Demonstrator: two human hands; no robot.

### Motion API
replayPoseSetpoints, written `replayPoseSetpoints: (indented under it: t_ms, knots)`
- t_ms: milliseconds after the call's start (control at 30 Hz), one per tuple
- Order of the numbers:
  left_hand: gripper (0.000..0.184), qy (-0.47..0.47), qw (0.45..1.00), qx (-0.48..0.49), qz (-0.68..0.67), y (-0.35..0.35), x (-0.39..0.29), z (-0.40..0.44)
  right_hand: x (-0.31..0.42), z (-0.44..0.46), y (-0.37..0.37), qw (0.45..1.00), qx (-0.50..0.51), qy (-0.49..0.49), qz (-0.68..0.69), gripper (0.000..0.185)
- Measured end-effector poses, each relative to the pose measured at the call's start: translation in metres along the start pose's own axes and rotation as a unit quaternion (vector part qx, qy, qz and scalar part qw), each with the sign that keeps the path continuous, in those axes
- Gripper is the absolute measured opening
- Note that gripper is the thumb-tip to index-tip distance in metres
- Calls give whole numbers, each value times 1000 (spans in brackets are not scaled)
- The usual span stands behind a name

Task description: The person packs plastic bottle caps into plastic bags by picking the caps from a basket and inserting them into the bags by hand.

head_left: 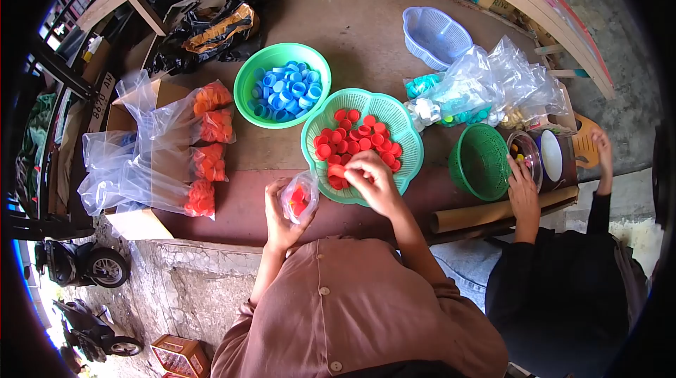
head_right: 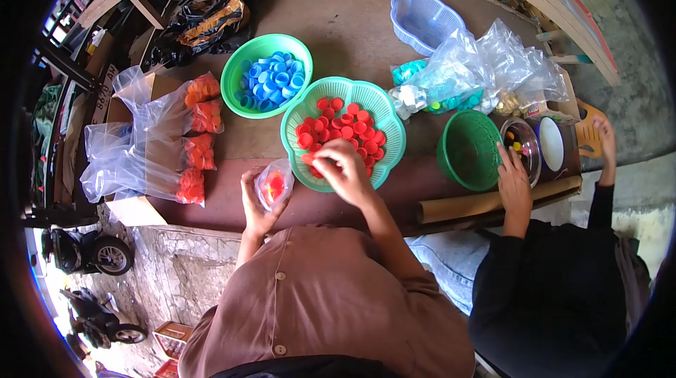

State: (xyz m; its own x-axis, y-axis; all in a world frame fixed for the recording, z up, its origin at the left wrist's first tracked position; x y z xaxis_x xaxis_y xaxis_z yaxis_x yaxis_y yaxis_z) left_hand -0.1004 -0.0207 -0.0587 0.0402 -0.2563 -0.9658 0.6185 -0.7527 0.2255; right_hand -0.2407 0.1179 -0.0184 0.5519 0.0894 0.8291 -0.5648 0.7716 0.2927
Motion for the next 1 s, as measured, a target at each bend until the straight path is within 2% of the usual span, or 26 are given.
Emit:
replayPoseSetpoints:
  t_ms: [33, 100, 167, 200, 233, 300, 433, 533, 567, 633, 700, 800, 833, 867, 967, 1000]
  knots:
    - [68, 1, 1000, -1, 1, 0, 0, 0, 25, 9, -11, 997, 25, 67, -11, 7]
    - [68, 0, 1000, 7, -1, -1, -1, 0, 67, 17, -38, 980, 117, 136, -91, 6]
    - [69, 14, 1000, 6, -17, -3, -4, 0, 72, 11, -63, 955, 175, 191, -145, 5]
    - [69, 30, 999, 4, -31, -1, -3, 0, 63, 11, -65, 968, 175, 159, -80, 7]
    - [69, 30, 999, 2, -31, 0, -1, 0, 56, 10, -66, 968, 177, 160, -78, 7]
    - [69, 17, 1000, 0, -22, 1, 0, 0, 30, 8, -58, 989, 124, 66, 39, 9]
    - [68, 22, 1000, -4, -3, 1, -1, 1, 15, 3, -54, 965, 113, -61, 227, 10]
    - [68, 0, 1000, -6, 22, 1, 0, 1, 10, 0, -53, 965, 60, -72, 246, 10]
    - [68, 0, 1000, -4, 21, 0, -1, 0, 24, 4, -53, 991, 132, 30, 22, 12]
    - [67, 31, 999, 3, -17, 0, 0, 0, 57, 7, -60, 960, 160, 141, -181, 14]
    - [69, 25, 999, 8, -22, 0, 0, 0, 57, 7, -61, 958, 158, 153, -183, 15]
    - [71, 6, 1000, -7, -11, 4, 3, -1, 19, 15, -26, 992, 26, 84, -94, 17]
    - [71, 7, 1000, -7, -11, 5, 3, -1, 1, 15, -10, 984, -16, 89, -152, 15]
    - [71, 8, 1000, -7, -17, 5, 5, -1, -26, 7, -3, 967, -3, 62, -245, 14]
    - [71, 1, 1000, -7, -18, 5, 5, 0, -93, -24, -7, 937, 150, -122, -292, 14]
    - [72, -5, 1000, -5, -10, 5, 5, 0, -92, -24, -9, 937, 151, -121, -292, 14]
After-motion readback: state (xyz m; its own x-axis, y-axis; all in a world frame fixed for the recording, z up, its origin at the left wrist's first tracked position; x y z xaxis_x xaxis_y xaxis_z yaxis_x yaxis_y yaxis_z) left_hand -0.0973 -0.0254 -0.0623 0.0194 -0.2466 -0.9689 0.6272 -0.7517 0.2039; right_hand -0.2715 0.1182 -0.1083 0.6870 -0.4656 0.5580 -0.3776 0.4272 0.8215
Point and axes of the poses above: each hand's wrist, its own z-axis towards the middle knuckle, its own y-axis out of the back of the hand, x = y × z, the point moved 9 cm from there along z, towards the middle knuckle, and after that the axes turned 13 degrees about y, right-handed, at the moved point
